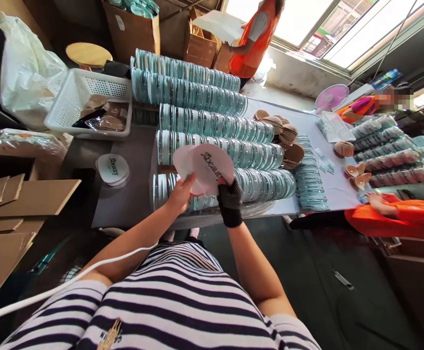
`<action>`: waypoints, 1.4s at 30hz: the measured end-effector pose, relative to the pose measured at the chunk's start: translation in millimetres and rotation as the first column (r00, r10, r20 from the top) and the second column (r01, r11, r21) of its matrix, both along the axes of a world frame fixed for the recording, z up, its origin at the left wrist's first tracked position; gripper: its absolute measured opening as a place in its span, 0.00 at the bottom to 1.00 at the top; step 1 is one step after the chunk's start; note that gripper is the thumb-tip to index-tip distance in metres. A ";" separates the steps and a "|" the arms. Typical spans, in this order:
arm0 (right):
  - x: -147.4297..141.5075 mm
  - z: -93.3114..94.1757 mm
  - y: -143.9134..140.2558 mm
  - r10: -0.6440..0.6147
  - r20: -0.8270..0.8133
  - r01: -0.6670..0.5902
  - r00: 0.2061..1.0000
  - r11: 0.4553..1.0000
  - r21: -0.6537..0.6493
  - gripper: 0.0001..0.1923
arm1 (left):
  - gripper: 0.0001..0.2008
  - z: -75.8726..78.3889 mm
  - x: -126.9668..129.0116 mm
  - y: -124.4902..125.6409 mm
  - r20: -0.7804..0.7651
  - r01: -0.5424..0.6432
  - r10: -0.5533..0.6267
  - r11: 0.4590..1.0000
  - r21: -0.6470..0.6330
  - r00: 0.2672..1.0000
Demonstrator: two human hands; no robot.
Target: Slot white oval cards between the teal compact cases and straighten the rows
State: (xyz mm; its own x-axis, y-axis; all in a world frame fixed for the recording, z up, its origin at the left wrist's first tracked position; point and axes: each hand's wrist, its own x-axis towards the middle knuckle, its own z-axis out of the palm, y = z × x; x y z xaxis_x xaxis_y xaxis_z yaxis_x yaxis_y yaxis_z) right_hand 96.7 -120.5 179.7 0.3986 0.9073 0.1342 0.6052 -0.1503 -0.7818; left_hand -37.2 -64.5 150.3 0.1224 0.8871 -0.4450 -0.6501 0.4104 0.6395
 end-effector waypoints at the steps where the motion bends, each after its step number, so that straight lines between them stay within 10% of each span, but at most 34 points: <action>1: 6.1 2.6 -16.0 -0.040 0.080 0.040 0.996 0.999 -0.005 0.23 | 0.09 0.6 -7.6 6.5 0.008 -0.050 0.050 0.999 -0.003 0.999; 7: -0.8 -1.8 -111.2 0.340 0.341 -0.196 0.877 0.899 -0.392 0.24 | 0.10 4.0 -46.3 43.1 0.073 -0.259 0.255 0.964 0.065 0.964; 14: -57.1 -31.7 -41.0 0.542 0.343 -0.262 0.767 0.754 -0.603 0.24 | 0.09 2.6 -45.3 39.6 0.105 -0.271 0.262 0.959 0.079 0.959; 25: -58.3 -46.8 -20.7 0.408 0.380 -0.145 0.830 0.816 -0.560 0.15 | 0.10 2.5 -62.4 49.3 0.138 -0.225 0.244 0.965 -0.138 0.960; 32: -64.3 -53.9 -13.1 0.657 0.427 -0.282 0.621 0.696 -0.660 0.16 | 0.10 1.0 -71.5 50.6 0.231 -0.167 0.210 0.967 -0.190 0.950; 36: -57.9 -54.0 -12.6 0.581 0.082 -0.423 0.810 0.676 -0.604 0.11 | 0.14 1.2 -82.2 49.7 0.342 -0.095 0.150 0.980 -0.174 0.927; 42: -39.7 -52.5 -8.6 0.476 -0.380 -0.608 0.794 0.614 -0.503 0.19 | 0.12 -3.1 -74.4 44.7 0.284 -0.150 0.181 0.980 -0.127 0.942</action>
